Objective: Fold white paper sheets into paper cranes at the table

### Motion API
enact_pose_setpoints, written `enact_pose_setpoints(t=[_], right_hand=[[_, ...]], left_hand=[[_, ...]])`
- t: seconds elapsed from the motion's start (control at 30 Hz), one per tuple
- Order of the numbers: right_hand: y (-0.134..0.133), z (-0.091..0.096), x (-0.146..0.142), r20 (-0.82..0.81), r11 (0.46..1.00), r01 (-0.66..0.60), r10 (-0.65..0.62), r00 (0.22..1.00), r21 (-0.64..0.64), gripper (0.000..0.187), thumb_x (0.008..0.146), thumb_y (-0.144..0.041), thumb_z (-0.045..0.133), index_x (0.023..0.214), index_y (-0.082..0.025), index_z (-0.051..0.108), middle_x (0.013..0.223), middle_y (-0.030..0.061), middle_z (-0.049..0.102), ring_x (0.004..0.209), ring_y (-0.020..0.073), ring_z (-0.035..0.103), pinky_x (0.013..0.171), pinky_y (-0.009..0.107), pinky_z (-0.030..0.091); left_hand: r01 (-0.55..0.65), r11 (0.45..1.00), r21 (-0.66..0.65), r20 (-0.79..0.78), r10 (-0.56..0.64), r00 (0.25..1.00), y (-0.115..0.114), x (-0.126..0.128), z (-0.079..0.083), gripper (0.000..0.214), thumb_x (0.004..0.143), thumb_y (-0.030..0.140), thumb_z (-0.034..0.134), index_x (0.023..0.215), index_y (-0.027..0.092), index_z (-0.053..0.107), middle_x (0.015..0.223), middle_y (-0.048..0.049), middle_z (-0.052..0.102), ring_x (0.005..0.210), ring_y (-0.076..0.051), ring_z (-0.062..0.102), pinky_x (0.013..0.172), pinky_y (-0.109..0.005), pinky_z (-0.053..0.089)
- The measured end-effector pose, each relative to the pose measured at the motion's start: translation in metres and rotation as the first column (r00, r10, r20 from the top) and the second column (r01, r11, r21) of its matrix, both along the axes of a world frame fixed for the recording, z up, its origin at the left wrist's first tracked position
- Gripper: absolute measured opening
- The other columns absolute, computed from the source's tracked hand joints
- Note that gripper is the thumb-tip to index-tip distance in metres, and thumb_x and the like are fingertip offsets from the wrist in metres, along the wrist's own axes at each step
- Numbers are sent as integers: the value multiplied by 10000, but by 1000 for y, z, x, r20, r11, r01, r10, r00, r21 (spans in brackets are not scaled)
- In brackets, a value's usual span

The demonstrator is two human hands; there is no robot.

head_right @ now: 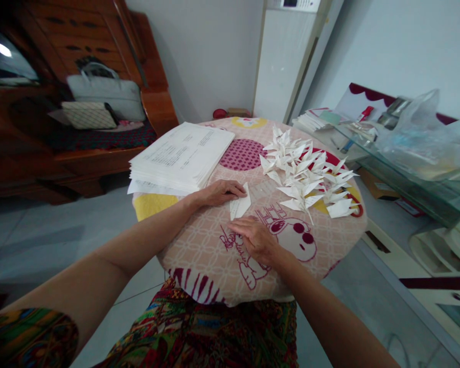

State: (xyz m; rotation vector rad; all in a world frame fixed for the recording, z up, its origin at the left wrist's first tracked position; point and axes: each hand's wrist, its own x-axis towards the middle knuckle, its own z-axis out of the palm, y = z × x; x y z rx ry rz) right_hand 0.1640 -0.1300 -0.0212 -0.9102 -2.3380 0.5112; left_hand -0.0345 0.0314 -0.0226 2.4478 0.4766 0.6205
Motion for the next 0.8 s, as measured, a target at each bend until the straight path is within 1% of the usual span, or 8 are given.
enact_pose_setpoints(t=[0.1,0.17,0.23,0.33,0.5,0.6,0.7,0.8], right_hand=[[-2,13,1,-37,996,-38,35,999,-79,479,849,-50,470,1206,-228,735,1112,70,777,1094,218,707,975,428,562],[5,21,2,-87,991,-11,0,996,-130,395,891,-103,518,1185,-237,745,1065,65,787,1019,202,729,917,379,586],[18,23,2,-118,997,65,-70,990,-48,364,932,-156,521,1229,-218,722,1204,103,743,1136,226,688,1000,421,546],[37,15,0,-93,990,108,-99,991,95,362,954,-195,511,1264,-200,699,1228,129,727,1168,253,666,1037,471,522],[41,-5,-4,54,984,119,-127,990,135,374,968,-233,516,1311,-186,658,1299,148,682,1244,271,614,1064,484,505],[36,-6,-5,134,982,119,-139,981,144,387,953,-253,547,1310,-148,651,1344,181,646,1298,302,567,1094,531,470],[35,-3,-5,160,986,100,-121,980,133,395,942,-239,547,1308,-135,652,1328,190,651,1278,309,581,1082,534,480],[36,-1,-4,164,985,98,-121,979,139,414,930,-240,561,1323,-139,644,1325,190,653,1268,316,589,1073,535,489]], left_hand=[[-1,1000,3,-3,1,1000,-2,0,1,268,913,141,593,1110,204,765,1163,-92,730,1057,-163,674,965,-294,498],[-7,1000,15,-6,8,1000,-3,0,2,271,916,140,588,1108,213,766,1162,-89,730,1059,-164,673,964,-294,497],[-6,999,37,-14,7,1000,-5,0,4,258,925,148,580,1081,220,773,1153,-83,732,1057,-165,674,961,-297,498],[1,998,69,-33,1,999,-7,0,5,245,937,154,571,1040,225,782,1144,-75,733,1052,-162,678,956,-294,503],[-21,993,120,-50,27,998,-12,1,2,275,948,138,547,1093,216,767,1182,-94,724,1100,-187,675,978,-328,511],[-66,983,171,-76,80,994,-16,1,-2,299,952,133,532,1158,202,737,1266,-108,695,1176,-201,649,1023,-349,500],[-96,967,234,-98,122,988,-19,1,-7,325,947,134,529,1218,186,700,1345,-120,653,1252,-210,609,1067,-357,480],[-74,955,287,-128,115,985,-21,2,-7,330,952,139,515,1238,148,678,1363,-147,636,1283,-219,586,1095,-363,461]])
